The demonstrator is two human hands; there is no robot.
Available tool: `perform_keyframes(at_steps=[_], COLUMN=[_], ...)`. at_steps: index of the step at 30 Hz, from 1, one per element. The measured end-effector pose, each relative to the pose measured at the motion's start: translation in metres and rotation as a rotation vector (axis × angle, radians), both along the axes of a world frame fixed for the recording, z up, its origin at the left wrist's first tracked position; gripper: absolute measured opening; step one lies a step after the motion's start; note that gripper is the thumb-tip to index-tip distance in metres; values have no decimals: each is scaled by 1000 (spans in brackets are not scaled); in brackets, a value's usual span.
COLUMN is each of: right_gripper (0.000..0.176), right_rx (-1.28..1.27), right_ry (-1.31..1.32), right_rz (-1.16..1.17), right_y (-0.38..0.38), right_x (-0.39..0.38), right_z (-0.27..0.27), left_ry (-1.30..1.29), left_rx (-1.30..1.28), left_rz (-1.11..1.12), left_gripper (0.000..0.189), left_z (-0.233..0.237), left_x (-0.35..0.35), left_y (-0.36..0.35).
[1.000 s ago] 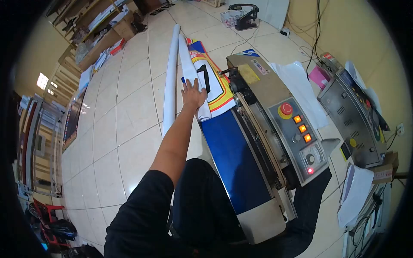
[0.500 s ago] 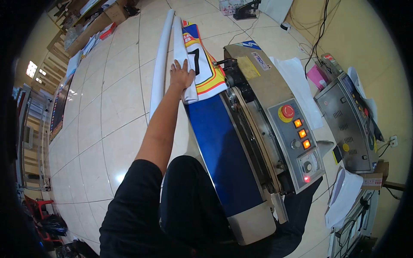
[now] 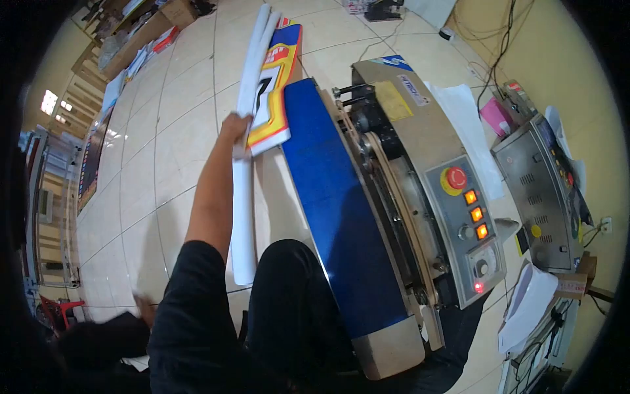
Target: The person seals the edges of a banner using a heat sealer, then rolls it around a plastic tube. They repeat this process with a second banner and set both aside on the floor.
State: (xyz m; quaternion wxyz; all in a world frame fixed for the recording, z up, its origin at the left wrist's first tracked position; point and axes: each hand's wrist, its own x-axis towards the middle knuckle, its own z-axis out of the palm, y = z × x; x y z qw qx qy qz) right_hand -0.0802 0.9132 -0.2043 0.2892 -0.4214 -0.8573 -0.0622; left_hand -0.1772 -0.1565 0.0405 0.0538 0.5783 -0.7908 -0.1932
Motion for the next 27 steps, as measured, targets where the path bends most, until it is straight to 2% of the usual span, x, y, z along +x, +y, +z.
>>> perform_keyframes(at_steps=[1, 2, 3, 4, 5, 7, 9, 11, 13, 15, 16, 18, 19, 21, 25, 27], right_gripper=[50, 51, 51, 51, 51, 52, 51, 50, 48, 47, 46, 45, 44, 43, 40, 39], right_rx=[-22, -43, -64, -83, -104, -133, -224, -395, -574, -772, -866, -1048, -1144, -1282, -1512, -1582], right_ry=[5, 11, 21, 32, 47, 71, 87, 96, 143, 214, 252, 342, 395, 486, 624, 660], right_rz=[2, 7, 14, 19, 21, 17, 40, 63, 60, 42, 30, -9, -27, -71, -114, -136], right_y=[-4, -6, -9, -11, -14, -19, -24, -25, -27, -22, -17, -4, 4, 16, 37, 36], right_x=[-4, -7, -14, -17, -20, -23, -25, -23, -16, -4, 2, 18, 25, 46, 75, 81], right_z=[0, 1, 0, 1, 2, 4, 6, 14, 21, 28, 31, 37, 39, 39, 33, 26], left_ry=[-157, -213, -121, -69, -55, -117, -183, -256, -445, -492, -478, -143, 25, 101, -56, -117], left_rx=[67, -66, -79, -90, -110, -145, -280, -176, -728, -735, -745, -352, -46, -499, -434, -29], left_rz=[-25, -78, 92, 140, 137, 121, -10, -66, -366, -555, -570, -669, -609, -424, -414, -270], left_gripper=[73, 74, 80, 85, 91, 87, 72, 64, 66, 70, 70, 70, 72, 77, 90, 88], left_z=[-23, -54, -44, -50, -48, -39, -37, -29, -74, -95, -94, -86, -77, -76, -72, -55], left_x=[26, 56, 74, 89, 101, 115, 131, 128, 139, 146, 145, 142, 137, 138, 128, 111], left_y=[-8, -1, 34, 48, 62, 105, 145, 188, 225, 261, 266, 268, 254, 256, 256, 252])
